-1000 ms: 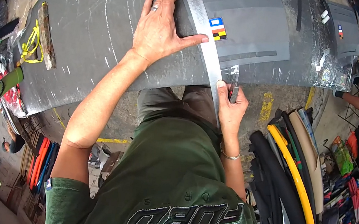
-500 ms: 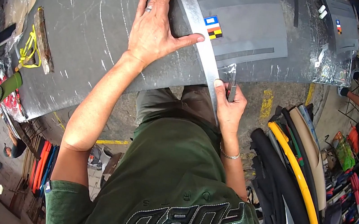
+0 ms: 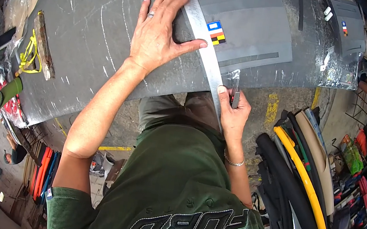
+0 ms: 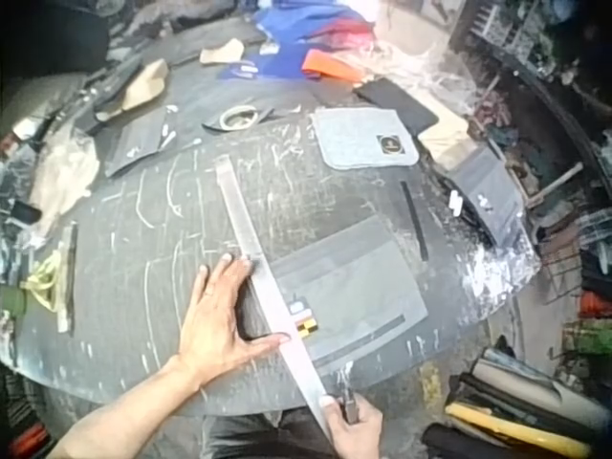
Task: Cutting rectangular sections out of grey material using a utility knife and a metal ruler on a workshop table.
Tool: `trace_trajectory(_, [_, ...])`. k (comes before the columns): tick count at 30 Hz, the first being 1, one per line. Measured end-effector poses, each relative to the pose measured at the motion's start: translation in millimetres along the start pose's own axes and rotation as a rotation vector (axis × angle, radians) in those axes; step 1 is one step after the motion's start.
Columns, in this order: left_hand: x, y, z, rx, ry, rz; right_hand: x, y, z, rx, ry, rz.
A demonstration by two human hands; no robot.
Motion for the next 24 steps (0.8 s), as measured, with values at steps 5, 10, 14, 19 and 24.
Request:
trace_trajectory(5, [1.6,-4.0,7.8,-0.098,0.060,0.014,0.4,0.2,3.2,0.023,0.032,0.000])
trace_trajectory(10, [1.5,-5.9,18.8,-0.083,0.107,-0.029,1.1,0.0,5.2,0.030,0.023,-0.005])
trace_trajectory(14, [0.6,-5.6,32.7,-0.041,0.135,-0.077,2.6,-1.5,5.2,0.017,0.050,-0.007])
trace_trajectory(19, [5.4,4.0,30.7,0.032,0.134,-0.123,2.5,-1.7,1.8,0.046,0.073,-0.001])
trace_trajectory(24, [9.7,9.1,24.0,0.036,0.126,-0.102,4.0,-3.0,5.3,0.060,0.127,-0.007])
Point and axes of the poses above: each hand's wrist, its own x-axis away from the middle knuckle, its own y-axis out of the palm, z = x × y, the point moved 10 cm from there along -x, towards the middle knuckle, and after that the axes turned 2 degrees about -x, right-handed, at the moved point
